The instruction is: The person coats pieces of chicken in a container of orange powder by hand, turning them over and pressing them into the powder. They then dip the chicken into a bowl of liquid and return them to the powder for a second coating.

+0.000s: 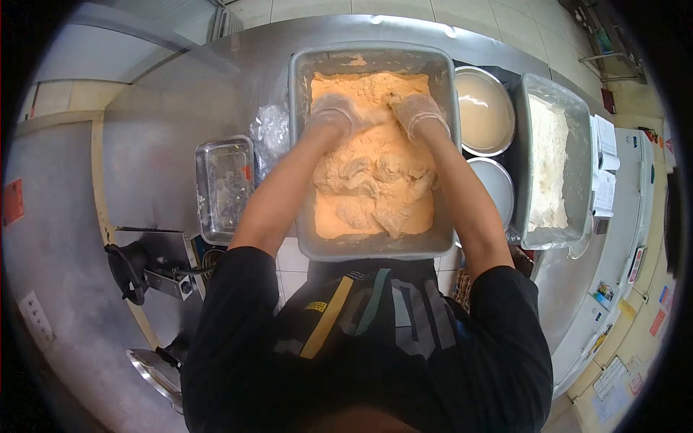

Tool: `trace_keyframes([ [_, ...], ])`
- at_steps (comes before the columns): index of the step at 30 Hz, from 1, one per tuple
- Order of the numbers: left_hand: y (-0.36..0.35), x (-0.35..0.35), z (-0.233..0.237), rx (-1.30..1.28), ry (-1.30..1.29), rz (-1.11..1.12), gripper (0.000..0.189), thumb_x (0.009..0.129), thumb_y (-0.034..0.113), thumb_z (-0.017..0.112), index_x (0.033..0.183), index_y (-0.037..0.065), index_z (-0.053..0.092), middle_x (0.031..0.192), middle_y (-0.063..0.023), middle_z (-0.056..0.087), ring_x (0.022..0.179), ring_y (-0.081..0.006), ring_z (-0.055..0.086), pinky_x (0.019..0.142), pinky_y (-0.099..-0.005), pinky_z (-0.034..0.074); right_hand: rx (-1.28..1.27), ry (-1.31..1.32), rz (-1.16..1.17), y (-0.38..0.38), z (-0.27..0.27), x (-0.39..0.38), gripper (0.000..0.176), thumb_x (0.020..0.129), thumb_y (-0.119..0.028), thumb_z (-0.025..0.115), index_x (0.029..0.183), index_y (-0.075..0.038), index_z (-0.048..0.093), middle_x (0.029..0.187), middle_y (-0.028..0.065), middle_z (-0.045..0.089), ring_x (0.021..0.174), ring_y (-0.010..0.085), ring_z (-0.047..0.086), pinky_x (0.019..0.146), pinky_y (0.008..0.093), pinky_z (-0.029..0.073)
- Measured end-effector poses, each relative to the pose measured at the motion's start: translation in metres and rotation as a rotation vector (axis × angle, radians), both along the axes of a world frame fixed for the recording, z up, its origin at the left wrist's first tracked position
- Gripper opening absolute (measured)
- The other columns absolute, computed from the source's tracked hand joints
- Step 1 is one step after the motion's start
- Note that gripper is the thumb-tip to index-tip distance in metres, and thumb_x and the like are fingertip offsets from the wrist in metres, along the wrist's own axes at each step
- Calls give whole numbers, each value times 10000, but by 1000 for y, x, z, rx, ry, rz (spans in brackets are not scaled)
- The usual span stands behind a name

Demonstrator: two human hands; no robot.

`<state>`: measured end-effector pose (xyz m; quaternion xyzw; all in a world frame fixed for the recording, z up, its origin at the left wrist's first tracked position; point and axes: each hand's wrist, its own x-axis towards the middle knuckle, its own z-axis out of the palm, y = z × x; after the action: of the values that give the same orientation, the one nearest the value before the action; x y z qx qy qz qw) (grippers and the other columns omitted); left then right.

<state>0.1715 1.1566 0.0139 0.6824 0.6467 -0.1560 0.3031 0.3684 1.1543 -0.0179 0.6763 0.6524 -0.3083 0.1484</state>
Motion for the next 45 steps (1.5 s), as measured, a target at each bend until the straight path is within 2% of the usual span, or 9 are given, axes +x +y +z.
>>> trace_keyframes([
  [3,-7,-12,-16,-47,-111,132,982,755,789,733,1310,-21,700,1338,-220,696,1231,-356,673,1063,-426,528,42,-79,207,8,-28,5,617,899,-448,761,1387,-82,670,1390,231,658,1343,395,586,1128,439,460],
  [6,-32,-19,-41,17,-159,-127,1012,766,763,750,1419,1,622,1404,-208,658,1279,-306,640,1064,-385,517,22,492,-452,-30,-11,-4,698,832,-380,859,1429,-89,642,1435,199,640,1348,358,583,1128,415,458],
  [9,-24,-30,-89,-331,-249,-156,926,847,658,757,1490,27,542,1435,-191,626,1264,-255,622,1063,-351,506,-235,838,-476,-47,-50,10,830,795,-450,880,1475,-70,595,1470,167,622,1337,316,585,1120,394,453],
  [15,-43,17,-72,-463,-873,981,757,957,499,710,1452,-49,539,1421,-152,633,1231,-273,623,1044,-342,493,-211,772,-990,-48,-9,-7,919,819,-631,796,1463,-9,590,1397,174,667,1299,305,605,1085,384,461],
  [17,-48,12,-60,-441,-693,774,764,953,514,708,1448,-47,549,1436,-170,619,1255,-297,611,1056,-358,487,-207,961,-1119,-45,-7,-2,906,831,-626,790,1458,-3,592,1391,180,668,1290,317,608,1072,385,465],
  [27,-77,-31,-126,-380,-570,-5,592,959,504,702,1306,25,660,1189,-112,677,1076,-244,617,927,-396,517,-417,261,95,-71,-57,0,729,866,-442,828,1422,-25,609,1349,144,672,1180,253,644,983,426,509],
  [33,-83,-39,-110,-209,-437,320,668,918,613,705,1190,3,708,992,-203,736,878,-276,677,730,-451,551,-302,809,-1015,-85,25,-6,750,733,-302,970,1347,7,669,1291,172,711,1159,271,661,954,388,531],
  [42,-133,-23,-110,-520,-622,552,605,939,612,703,1259,100,744,1137,-171,731,952,-272,670,724,-409,544,-356,696,-508,-138,-107,19,757,781,-129,916,1452,-81,567,1367,168,645,1165,266,636,890,386,542],
  [45,-124,-30,-96,-470,-654,820,702,939,660,665,1338,83,701,1287,-196,687,1098,-284,645,875,-437,527,-382,746,-865,-139,-54,9,796,821,-281,893,1487,-37,532,1345,181,653,1178,286,647,954,395,537],
])
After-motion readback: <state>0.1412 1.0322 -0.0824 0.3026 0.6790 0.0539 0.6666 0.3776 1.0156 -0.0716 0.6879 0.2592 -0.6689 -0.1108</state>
